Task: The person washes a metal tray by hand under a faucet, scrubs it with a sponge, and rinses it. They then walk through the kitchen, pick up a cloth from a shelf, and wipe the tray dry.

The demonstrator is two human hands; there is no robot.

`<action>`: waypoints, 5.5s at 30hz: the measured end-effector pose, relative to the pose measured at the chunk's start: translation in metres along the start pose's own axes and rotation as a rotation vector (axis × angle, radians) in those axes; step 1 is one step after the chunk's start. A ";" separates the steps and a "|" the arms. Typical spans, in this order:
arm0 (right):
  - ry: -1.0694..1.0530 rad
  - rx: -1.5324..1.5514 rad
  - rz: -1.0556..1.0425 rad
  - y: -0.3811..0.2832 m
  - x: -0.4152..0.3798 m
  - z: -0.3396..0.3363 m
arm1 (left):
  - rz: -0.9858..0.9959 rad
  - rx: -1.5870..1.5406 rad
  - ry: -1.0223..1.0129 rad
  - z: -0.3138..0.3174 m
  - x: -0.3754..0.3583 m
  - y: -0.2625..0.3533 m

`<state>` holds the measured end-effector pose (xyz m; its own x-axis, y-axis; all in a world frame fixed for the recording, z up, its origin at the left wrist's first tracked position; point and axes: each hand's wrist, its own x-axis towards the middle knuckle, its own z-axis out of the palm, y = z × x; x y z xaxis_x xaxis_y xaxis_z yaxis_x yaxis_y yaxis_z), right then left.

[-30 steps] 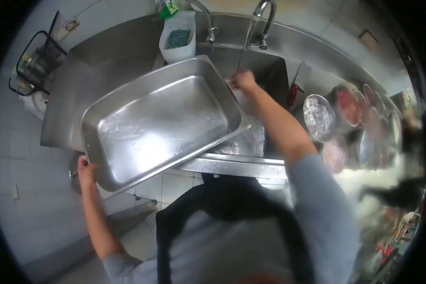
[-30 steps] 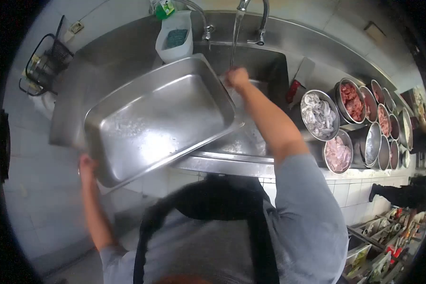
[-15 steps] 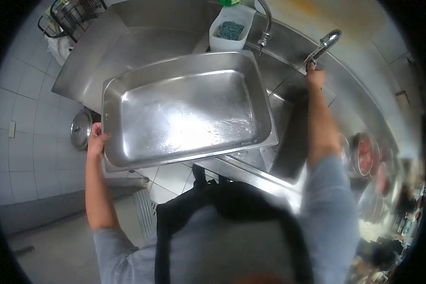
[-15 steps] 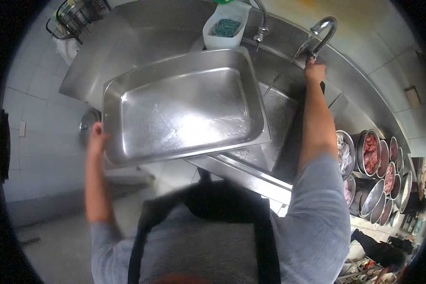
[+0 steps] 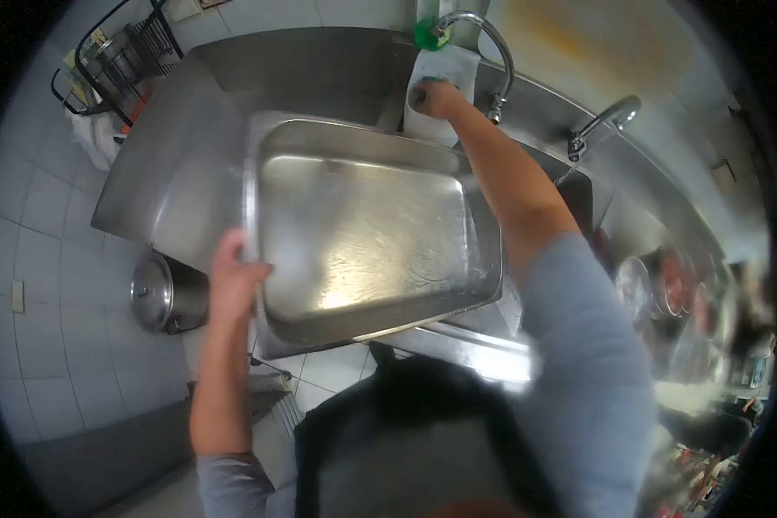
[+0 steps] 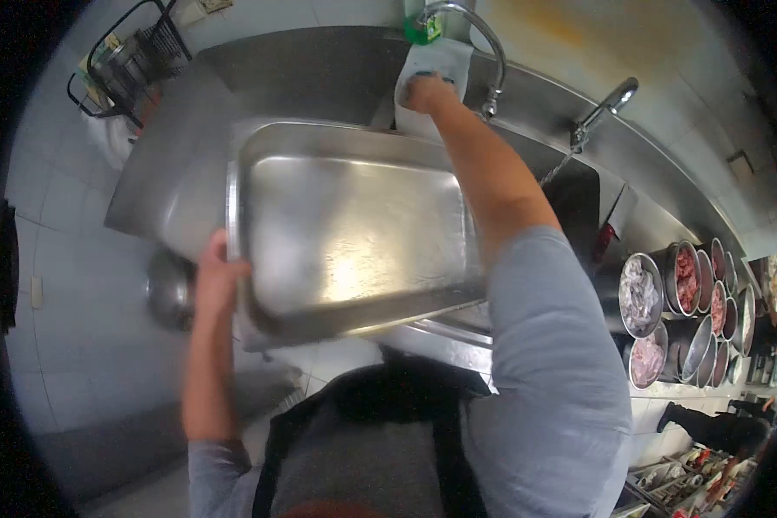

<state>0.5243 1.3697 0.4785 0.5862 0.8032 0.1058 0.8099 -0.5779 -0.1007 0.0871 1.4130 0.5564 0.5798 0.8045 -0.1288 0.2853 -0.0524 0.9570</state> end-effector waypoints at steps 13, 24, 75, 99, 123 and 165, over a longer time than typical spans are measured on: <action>0.629 0.473 0.130 0.045 -0.027 -0.032 | 0.452 0.348 -0.087 0.133 0.055 -0.049; -0.854 1.885 0.403 0.112 -0.256 0.255 | 0.582 0.450 -0.166 0.297 0.028 -0.151; -0.825 1.016 -0.094 0.325 -0.469 0.349 | 0.224 0.069 -0.333 0.527 -0.031 -0.190; 0.043 2.078 0.545 0.442 -0.348 0.138 | 0.250 0.495 -0.324 0.736 -0.126 -0.047; 0.816 2.371 1.447 0.680 -0.346 0.375 | 0.258 0.556 -0.369 0.780 -0.112 -0.071; 0.509 0.684 0.913 0.592 -0.340 0.413 | 0.230 0.327 -0.405 0.750 -0.056 -0.090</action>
<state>0.7966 0.8145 -0.0261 0.9929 -0.0860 0.0816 0.0169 -0.5781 -0.8158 0.6010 0.9286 0.2826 0.8828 0.4633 -0.0772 0.3009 -0.4316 0.8504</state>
